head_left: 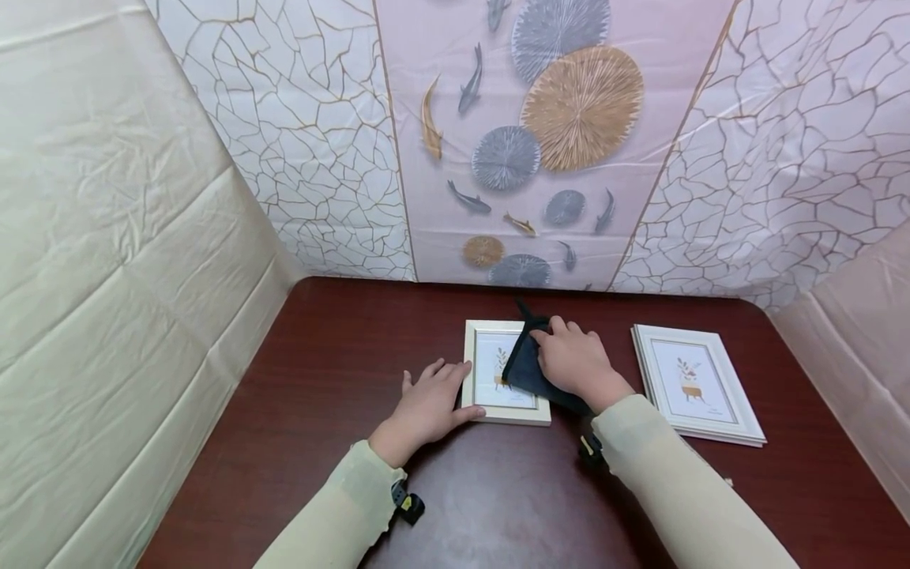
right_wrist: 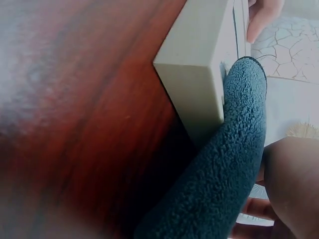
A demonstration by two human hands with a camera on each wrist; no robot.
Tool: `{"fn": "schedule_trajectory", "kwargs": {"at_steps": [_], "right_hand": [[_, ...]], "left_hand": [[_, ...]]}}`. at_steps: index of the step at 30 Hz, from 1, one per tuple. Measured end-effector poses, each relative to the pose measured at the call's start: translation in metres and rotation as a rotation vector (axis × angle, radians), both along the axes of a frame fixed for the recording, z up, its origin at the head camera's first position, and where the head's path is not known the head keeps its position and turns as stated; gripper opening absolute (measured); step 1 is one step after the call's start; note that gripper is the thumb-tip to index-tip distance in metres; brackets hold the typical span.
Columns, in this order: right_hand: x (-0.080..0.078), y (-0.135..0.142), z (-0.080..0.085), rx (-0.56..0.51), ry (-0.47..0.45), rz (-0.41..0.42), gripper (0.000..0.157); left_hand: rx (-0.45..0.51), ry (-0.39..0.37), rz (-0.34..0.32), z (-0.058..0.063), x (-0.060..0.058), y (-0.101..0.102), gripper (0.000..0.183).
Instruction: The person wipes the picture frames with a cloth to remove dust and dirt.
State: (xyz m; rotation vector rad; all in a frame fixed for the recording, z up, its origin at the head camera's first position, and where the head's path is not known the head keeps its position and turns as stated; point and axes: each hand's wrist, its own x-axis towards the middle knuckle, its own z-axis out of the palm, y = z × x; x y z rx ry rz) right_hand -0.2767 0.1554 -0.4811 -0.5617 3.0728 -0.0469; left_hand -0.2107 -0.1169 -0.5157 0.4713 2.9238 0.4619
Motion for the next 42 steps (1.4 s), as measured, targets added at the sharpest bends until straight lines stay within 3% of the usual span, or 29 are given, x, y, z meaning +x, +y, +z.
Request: {"fn": "schedule_trajectory", "kwargs": {"at_steps": [12, 24, 42], "right_hand": [[0.020, 0.003, 0.000, -0.024, 0.013, 0.014, 0.045], [0.037, 0.000, 0.001, -0.006, 0.009, 0.008, 0.045], [0.058, -0.001, -0.005, -0.009, 0.050, 0.044, 0.044]], "left_hand": [[0.013, -0.009, -0.006, -0.002, -0.002, 0.000, 0.087], [0.029, -0.020, -0.003, 0.004, 0.002, -0.001, 0.086], [0.004, -0.006, -0.001, -0.001, -0.002, -0.001, 0.086]]}}
